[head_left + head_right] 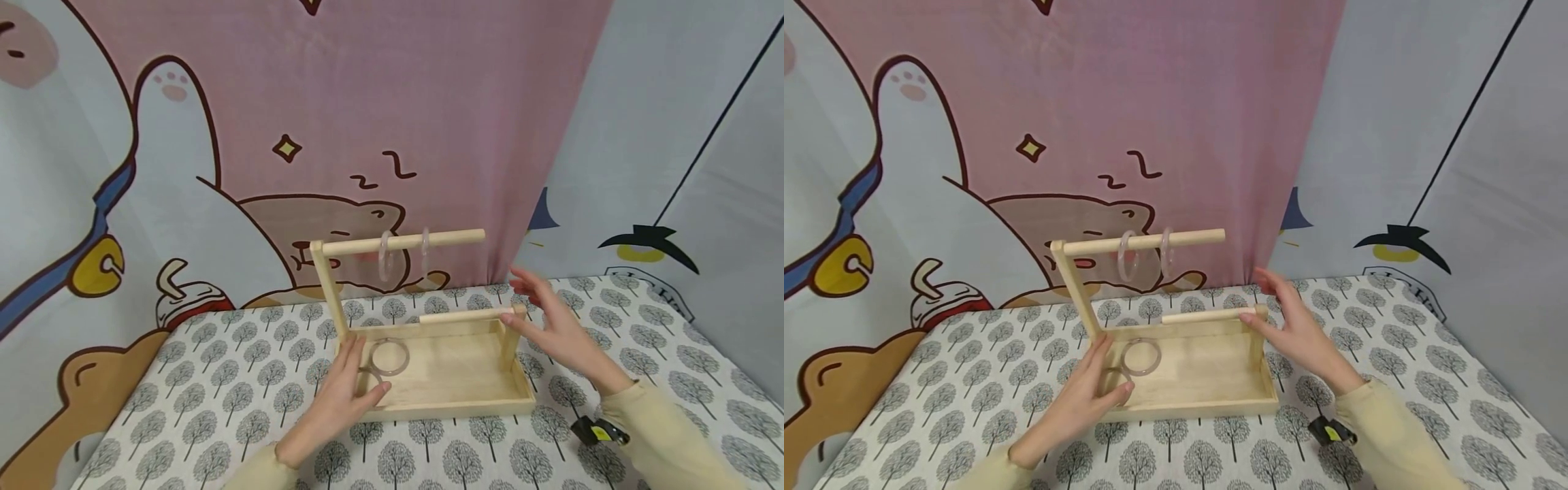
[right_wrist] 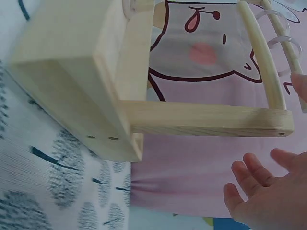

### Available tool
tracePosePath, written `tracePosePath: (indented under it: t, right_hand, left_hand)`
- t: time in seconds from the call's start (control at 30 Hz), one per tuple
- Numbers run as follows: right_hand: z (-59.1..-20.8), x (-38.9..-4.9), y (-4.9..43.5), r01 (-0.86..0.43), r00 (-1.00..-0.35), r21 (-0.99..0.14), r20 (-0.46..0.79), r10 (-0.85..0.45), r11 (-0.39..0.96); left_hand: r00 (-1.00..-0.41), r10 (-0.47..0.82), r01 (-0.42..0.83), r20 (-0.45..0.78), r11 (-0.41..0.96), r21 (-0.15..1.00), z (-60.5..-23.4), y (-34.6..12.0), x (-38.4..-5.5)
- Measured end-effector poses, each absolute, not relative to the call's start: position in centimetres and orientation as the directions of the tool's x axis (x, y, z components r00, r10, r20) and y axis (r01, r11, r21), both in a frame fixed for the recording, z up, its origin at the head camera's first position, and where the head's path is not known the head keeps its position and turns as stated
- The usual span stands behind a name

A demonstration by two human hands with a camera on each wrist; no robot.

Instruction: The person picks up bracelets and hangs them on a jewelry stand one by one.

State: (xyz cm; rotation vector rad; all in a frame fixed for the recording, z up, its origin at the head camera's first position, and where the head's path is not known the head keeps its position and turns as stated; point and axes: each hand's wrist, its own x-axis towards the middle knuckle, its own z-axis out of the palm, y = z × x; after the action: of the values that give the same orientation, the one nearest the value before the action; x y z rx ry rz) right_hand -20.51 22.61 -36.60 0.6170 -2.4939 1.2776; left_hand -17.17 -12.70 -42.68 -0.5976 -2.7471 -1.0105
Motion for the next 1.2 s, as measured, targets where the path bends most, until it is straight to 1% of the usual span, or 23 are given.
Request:
tracePosePath:
  t: [0.2, 0.4, 0.6, 0.83, 1.0, 1.2]
  right_hand:
    - [-37.8, -19.6, 22.8, -0.415, -0.91, -0.723, 0.329, -0.254, 0.552]
    - [-39.4, -19.1, 23.1, -0.42, -0.906, -0.736, 0.302, -0.297, 0.532]
    - [-40.4, -18.2, 23.4, -0.402, -0.914, -0.717, 0.279, -0.294, 0.569]
    - [-41.1, -17.4, 23.4, -0.41, -0.907, -0.717, 0.256, -0.335, 0.563]
    - [-41.5, -17.0, 23.4, -0.384, -0.913, -0.723, 0.208, -0.35, 0.573]
    - [-42.4, -16.7, 23.4, -0.382, -0.906, -0.751, 0.187, -0.38, 0.54]
  left_hand:
    - [-0.902, 0.329, 0.431, 0.28, 0.649, 0.627, -43.1, -12.0, -18.1]
    - [-0.895, 0.337, 0.443, 0.291, 0.606, 0.661, -43.3, -11.8, -19.3]
    - [-0.883, 0.362, 0.461, 0.298, 0.557, 0.691, -43.7, -11.4, -19.9]
    - [-0.882, 0.354, 0.467, 0.313, 0.558, 0.686, -44.1, -11.3, -20.6]
    - [-0.898, 0.341, 0.432, 0.279, 0.559, 0.707, -44.3, -11.3, -20.9]
    - [-0.906, 0.336, 0.413, 0.256, 0.572, 0.709, -44.4, -11.1, -20.9]
